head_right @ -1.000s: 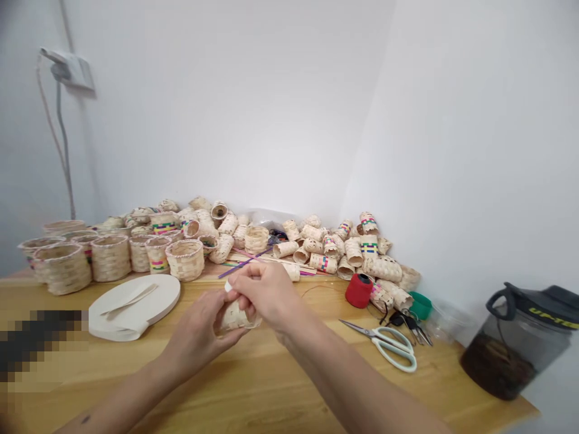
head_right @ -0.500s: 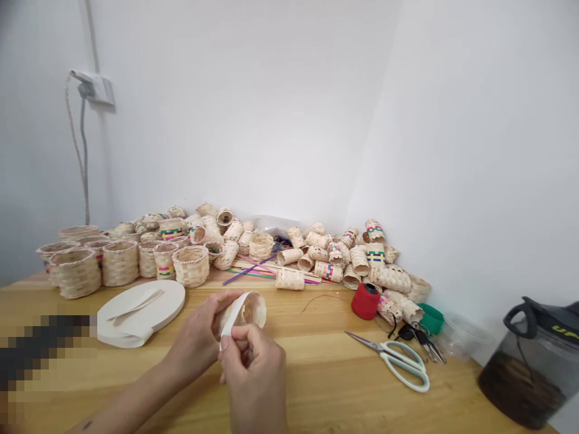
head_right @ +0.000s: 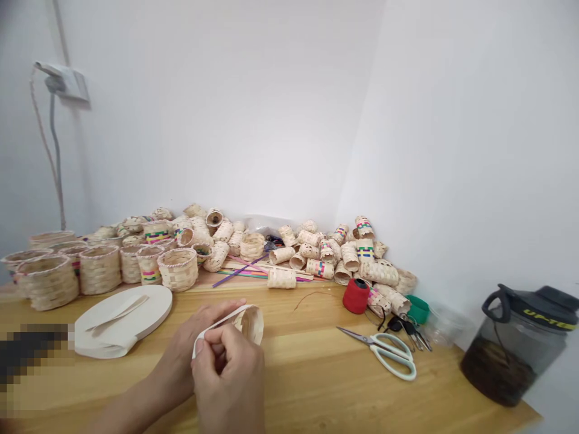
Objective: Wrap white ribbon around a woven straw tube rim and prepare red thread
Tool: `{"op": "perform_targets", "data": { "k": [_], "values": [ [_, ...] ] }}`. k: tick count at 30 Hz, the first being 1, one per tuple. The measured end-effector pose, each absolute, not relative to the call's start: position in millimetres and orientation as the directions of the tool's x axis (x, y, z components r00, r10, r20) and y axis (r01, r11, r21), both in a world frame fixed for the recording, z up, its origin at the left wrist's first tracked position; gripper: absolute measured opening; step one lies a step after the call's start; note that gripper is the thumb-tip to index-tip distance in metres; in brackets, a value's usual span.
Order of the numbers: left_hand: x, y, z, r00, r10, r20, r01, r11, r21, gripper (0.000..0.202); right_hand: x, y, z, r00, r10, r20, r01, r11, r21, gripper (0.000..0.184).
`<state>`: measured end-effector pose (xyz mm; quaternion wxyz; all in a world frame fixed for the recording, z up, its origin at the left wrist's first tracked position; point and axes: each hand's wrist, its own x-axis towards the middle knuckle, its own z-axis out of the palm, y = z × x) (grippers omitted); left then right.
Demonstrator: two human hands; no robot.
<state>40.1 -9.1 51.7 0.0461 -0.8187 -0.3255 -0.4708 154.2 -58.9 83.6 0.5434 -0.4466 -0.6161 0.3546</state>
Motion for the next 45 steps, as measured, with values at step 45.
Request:
{"op": "perform_targets", "data": {
  "k": [45],
  "values": [
    [48, -16, 75, 0.259, 0.908, 0.329, 0.424, -0.413, 0.806, 0.039, 189, -63, 52, 0.123, 0.928, 0.353, 0.328, 0.298, -0.897, 0.019]
  ]
}}
